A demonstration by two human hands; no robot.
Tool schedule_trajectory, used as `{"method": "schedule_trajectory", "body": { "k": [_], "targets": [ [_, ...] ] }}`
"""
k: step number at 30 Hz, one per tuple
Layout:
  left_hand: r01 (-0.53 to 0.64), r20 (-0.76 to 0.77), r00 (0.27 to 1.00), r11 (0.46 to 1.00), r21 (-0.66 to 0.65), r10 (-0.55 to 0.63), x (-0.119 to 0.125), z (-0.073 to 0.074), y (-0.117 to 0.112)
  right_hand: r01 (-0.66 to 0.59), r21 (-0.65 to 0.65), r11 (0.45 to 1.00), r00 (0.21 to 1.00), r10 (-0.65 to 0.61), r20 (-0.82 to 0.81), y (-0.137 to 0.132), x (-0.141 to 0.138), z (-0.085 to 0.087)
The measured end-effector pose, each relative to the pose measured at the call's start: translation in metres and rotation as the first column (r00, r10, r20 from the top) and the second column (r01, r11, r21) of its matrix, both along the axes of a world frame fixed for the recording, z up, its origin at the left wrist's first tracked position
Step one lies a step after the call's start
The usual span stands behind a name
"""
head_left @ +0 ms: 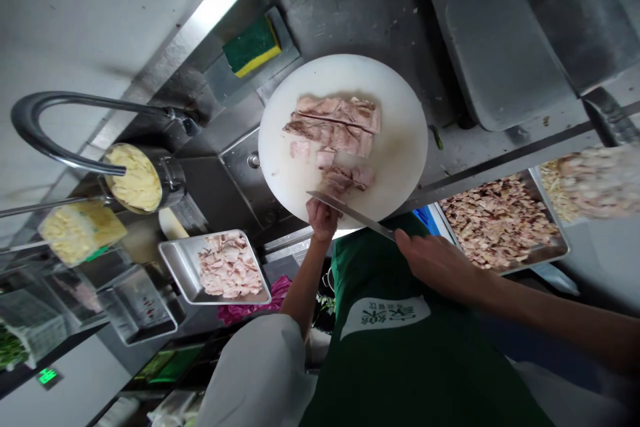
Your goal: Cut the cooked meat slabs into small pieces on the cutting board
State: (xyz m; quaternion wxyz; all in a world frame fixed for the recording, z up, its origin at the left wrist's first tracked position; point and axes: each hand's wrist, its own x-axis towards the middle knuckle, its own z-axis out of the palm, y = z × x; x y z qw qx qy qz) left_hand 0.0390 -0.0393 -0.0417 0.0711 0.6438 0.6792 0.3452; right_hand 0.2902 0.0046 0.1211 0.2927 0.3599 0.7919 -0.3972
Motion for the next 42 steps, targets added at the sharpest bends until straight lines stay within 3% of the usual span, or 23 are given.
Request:
{"method": "schedule_trajectory", "body": {
  "k": [5,12,15,19,24,27,37,42],
  "targets": [
    [-0.015,-0.009,1.0,0.999,-0.029,0.015,-0.001,-0.001,-0.002,0.008,-0.024,1.0,1.0,-0.008,-0.002,-0.001,0.0,-0.004],
    [-0.012,0.026,1.0,1.0,-0.02,0.013,-0.003,-0.003,-0.004,0.039,0.089,0.995,0.983,-0.023,-0.18,0.041,-0.092,-0.052],
    [-0.014,0.026,1.0,1.0,-0.027,0.015,-0.003,0.0,-0.003,0.084,0.112,0.99,0.965,-0.053,-0.258,0.069,-0.113,-0.065],
    [-0.003,0.03,1.0,0.999,-0.036,0.004,-0.005,0.002,-0.004,0.081,0.167,0.983,0.968,-0.037,-0.248,0.077,-0.092,-0.056],
    [0.035,-0.007,0.999,0.999,-0.027,-0.035,-0.009,-0.005,-0.007,0.004,0.12,0.993,0.997,0.006,-0.083,0.034,-0.051,-0.019],
    [0.04,-0.053,0.998,0.999,-0.028,-0.041,-0.01,-0.008,-0.008,-0.01,0.076,0.997,0.999,0.014,-0.051,0.014,-0.037,-0.007],
    [0.041,-0.06,0.997,0.999,-0.022,-0.042,-0.009,-0.007,-0.007,0.019,0.017,1.0,1.0,-0.018,-0.022,0.006,-0.023,-0.007],
    [0.022,-0.097,0.995,0.999,-0.034,-0.026,-0.008,-0.003,-0.006,0.014,-0.048,0.999,0.999,-0.013,0.035,-0.002,-0.004,-0.001]
  ]
}}
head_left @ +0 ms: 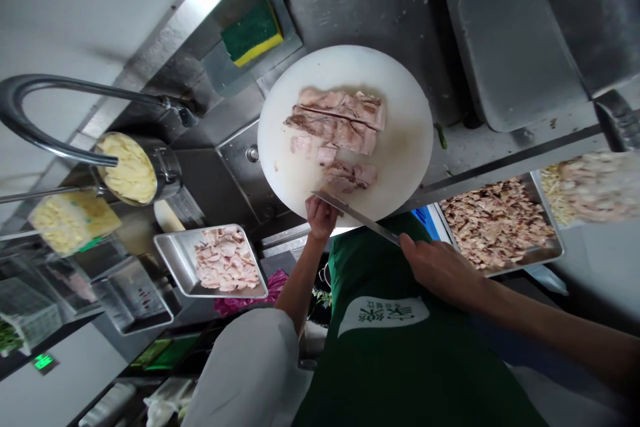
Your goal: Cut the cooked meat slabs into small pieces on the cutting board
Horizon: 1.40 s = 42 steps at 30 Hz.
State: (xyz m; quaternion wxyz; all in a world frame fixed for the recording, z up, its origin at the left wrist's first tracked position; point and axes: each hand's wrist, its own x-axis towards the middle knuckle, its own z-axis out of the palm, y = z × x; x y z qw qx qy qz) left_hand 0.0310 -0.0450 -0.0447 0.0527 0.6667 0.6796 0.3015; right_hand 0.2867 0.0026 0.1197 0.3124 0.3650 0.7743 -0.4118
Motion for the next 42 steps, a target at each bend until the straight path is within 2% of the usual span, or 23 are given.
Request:
{"method": "schedule_trajectory", "body": {
  "k": [3,5,11,14,17,22,26,28,33,36,39,40,42],
  "targets": [
    [0.022,0.013,1.0,0.999,0.032,-0.022,0.001,0.003,0.001,-0.001,0.006,1.0,1.0,0.001,-0.018,-0.001,0.001,-0.003],
    [0.026,0.029,0.999,0.998,0.049,-0.027,0.001,0.004,0.002,-0.002,0.023,1.0,0.999,0.003,-0.051,0.003,-0.012,-0.01],
    [0.002,0.046,0.999,1.0,0.024,-0.003,0.0,0.001,0.0,0.047,0.116,0.992,0.98,-0.024,-0.197,0.048,-0.097,-0.048],
    [-0.007,0.074,0.997,1.0,0.025,0.006,0.001,-0.001,0.0,0.095,0.166,0.981,0.968,-0.053,-0.244,0.07,-0.117,-0.052],
    [-0.017,0.103,0.995,1.0,-0.001,0.017,0.001,-0.003,-0.001,0.064,0.165,0.984,0.977,-0.028,-0.212,0.067,-0.102,-0.039],
    [-0.029,0.074,0.997,1.0,0.003,0.029,0.0,-0.004,-0.004,0.003,0.085,0.996,0.997,0.003,-0.08,0.028,-0.051,-0.011],
    [-0.024,0.099,0.995,0.999,0.025,0.022,0.0,-0.003,-0.005,0.01,0.031,0.999,0.999,-0.009,-0.037,0.005,-0.023,0.0],
    [-0.018,0.11,0.994,1.0,0.014,0.016,-0.001,-0.003,-0.006,0.013,0.011,1.0,0.999,-0.013,-0.032,0.003,-0.021,0.001],
    [-0.043,0.1,0.994,0.999,-0.026,0.046,-0.004,-0.005,-0.009,0.026,0.038,0.999,0.993,-0.021,-0.118,0.013,-0.039,-0.009],
    [-0.031,0.115,0.993,0.999,-0.041,0.036,-0.004,-0.006,-0.009,0.034,0.03,0.999,0.994,-0.03,-0.102,0.005,-0.024,-0.007],
    [-0.012,0.111,0.994,1.0,-0.004,0.012,-0.002,-0.004,-0.007,0.035,-0.002,0.999,0.999,-0.035,-0.034,-0.009,-0.004,0.0],
    [-0.013,0.1,0.995,1.0,0.004,0.013,-0.001,-0.003,-0.006,0.037,-0.005,0.999,0.999,-0.037,-0.03,-0.009,-0.005,-0.001],
    [-0.023,0.084,0.996,1.0,0.015,0.022,-0.001,0.0,-0.004,0.043,0.004,0.999,0.997,-0.043,-0.064,-0.002,-0.025,-0.01]
  ]
}}
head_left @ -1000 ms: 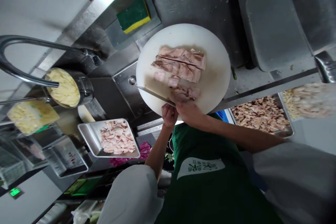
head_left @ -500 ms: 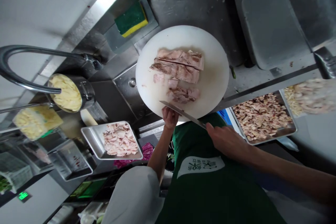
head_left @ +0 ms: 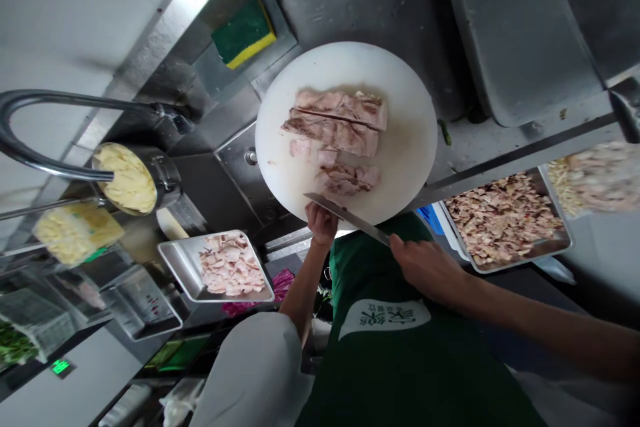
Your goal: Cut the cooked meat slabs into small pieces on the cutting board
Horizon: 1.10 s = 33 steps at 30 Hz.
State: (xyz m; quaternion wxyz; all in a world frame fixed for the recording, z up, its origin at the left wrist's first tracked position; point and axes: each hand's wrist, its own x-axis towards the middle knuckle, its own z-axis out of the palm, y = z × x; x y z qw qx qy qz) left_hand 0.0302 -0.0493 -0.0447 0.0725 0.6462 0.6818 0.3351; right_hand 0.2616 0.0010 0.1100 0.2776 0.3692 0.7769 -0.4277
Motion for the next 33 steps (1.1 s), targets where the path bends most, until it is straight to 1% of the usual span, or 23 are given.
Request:
{"method": "schedule_trajectory", "body": {
  "k": [2,4,6,7,8,10,12,14,16,18,21,25,29,31,33],
  "targets": [
    [0.005,0.019,1.0,1.0,0.021,-0.005,0.0,0.003,0.002,0.008,0.044,0.999,0.998,-0.005,-0.067,0.019,-0.036,-0.017],
    [0.033,0.057,0.998,0.999,0.036,-0.035,-0.002,0.006,0.003,0.029,0.092,0.995,0.992,-0.017,-0.125,0.043,-0.07,-0.037],
    [0.069,0.076,0.995,0.998,0.004,-0.069,-0.004,0.007,0.003,0.07,0.133,0.989,0.978,-0.042,-0.205,0.063,-0.088,-0.049],
    [0.078,0.074,0.994,0.997,-0.022,-0.076,-0.004,0.007,0.003,0.084,0.146,0.986,0.974,-0.05,-0.221,0.068,-0.09,-0.052],
    [0.075,0.066,0.995,0.996,-0.04,-0.073,-0.005,0.006,0.002,0.09,0.159,0.983,0.975,-0.055,-0.215,0.07,-0.087,-0.051],
    [0.056,0.043,0.998,0.998,-0.037,-0.054,-0.004,0.003,0.001,0.073,0.182,0.981,0.989,-0.048,-0.14,0.064,-0.072,-0.043],
    [0.041,0.033,0.999,0.999,0.011,-0.042,-0.003,0.0,-0.001,0.041,0.195,0.98,0.998,-0.03,-0.058,0.047,-0.056,-0.028],
    [0.038,0.026,0.999,0.998,0.046,-0.039,-0.002,-0.003,-0.003,0.004,0.165,0.986,1.0,0.001,-0.026,0.027,-0.043,-0.013],
    [0.024,-0.01,1.0,0.999,0.034,-0.024,-0.002,-0.006,-0.007,-0.007,0.13,0.991,1.0,0.01,-0.017,0.01,-0.037,-0.002],
    [0.004,-0.067,0.998,1.0,-0.005,-0.004,-0.004,-0.009,-0.01,-0.002,0.111,0.994,1.0,0.002,-0.002,0.0,-0.034,0.003],
    [-0.011,-0.112,0.994,0.998,-0.058,0.005,-0.006,-0.013,-0.015,0.018,0.105,0.994,1.0,-0.019,0.011,-0.007,-0.03,0.005],
    [0.016,-0.089,0.996,0.997,-0.071,-0.022,-0.008,-0.015,-0.016,0.021,0.089,0.996,1.0,-0.02,-0.017,-0.009,-0.024,0.001],
    [0.003,-0.028,1.0,1.0,-0.001,-0.003,-0.007,-0.007,-0.01,0.025,0.083,0.996,0.999,-0.023,-0.025,-0.009,-0.022,-0.003],
    [0.015,0.01,1.0,1.0,0.018,-0.016,-0.007,-0.002,-0.007,0.028,0.09,0.996,0.999,-0.026,-0.026,-0.006,-0.022,-0.004],
    [0.041,0.005,0.999,0.999,0.02,-0.041,-0.008,0.001,-0.005,0.029,0.099,0.995,0.999,-0.027,-0.019,-0.004,-0.022,-0.004]
  ]
}}
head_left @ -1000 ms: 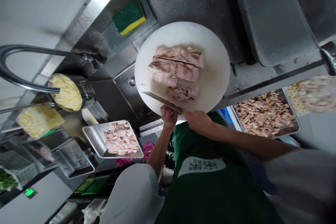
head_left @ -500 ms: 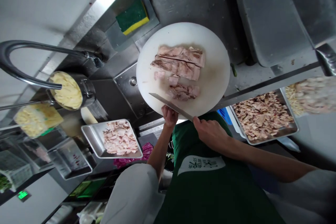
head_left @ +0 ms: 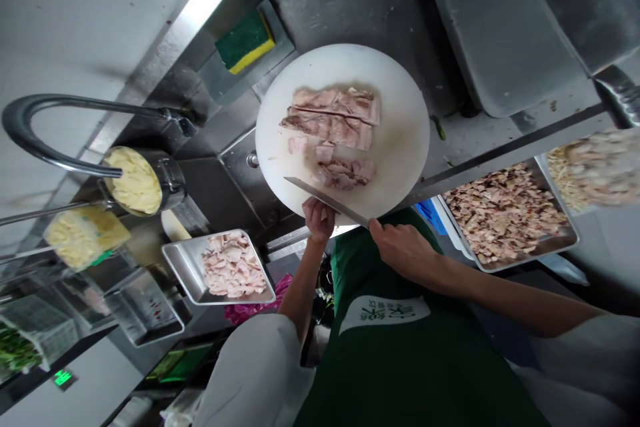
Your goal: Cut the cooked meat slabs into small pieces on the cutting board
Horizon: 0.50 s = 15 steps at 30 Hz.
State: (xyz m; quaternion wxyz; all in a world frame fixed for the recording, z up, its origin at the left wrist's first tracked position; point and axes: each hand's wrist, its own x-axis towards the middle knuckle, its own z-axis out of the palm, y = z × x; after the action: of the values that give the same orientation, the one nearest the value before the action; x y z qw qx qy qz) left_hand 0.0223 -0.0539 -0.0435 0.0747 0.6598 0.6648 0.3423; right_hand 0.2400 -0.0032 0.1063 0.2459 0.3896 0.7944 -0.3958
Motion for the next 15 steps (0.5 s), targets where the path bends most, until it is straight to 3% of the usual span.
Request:
{"method": "schedule_trajectory", "body": {
  "k": [7,15],
  "targets": [
    [0.09,-0.151,0.985,0.994,0.063,-0.08,-0.007,-0.011,-0.005,-0.01,0.043,0.999,1.0,0.011,-0.009,-0.009,0.005,0.003],
    [0.015,-0.084,0.996,0.993,-0.119,-0.025,-0.01,-0.023,-0.013,-0.036,0.011,0.999,0.999,0.035,0.005,-0.012,0.012,0.001]
  ]
}}
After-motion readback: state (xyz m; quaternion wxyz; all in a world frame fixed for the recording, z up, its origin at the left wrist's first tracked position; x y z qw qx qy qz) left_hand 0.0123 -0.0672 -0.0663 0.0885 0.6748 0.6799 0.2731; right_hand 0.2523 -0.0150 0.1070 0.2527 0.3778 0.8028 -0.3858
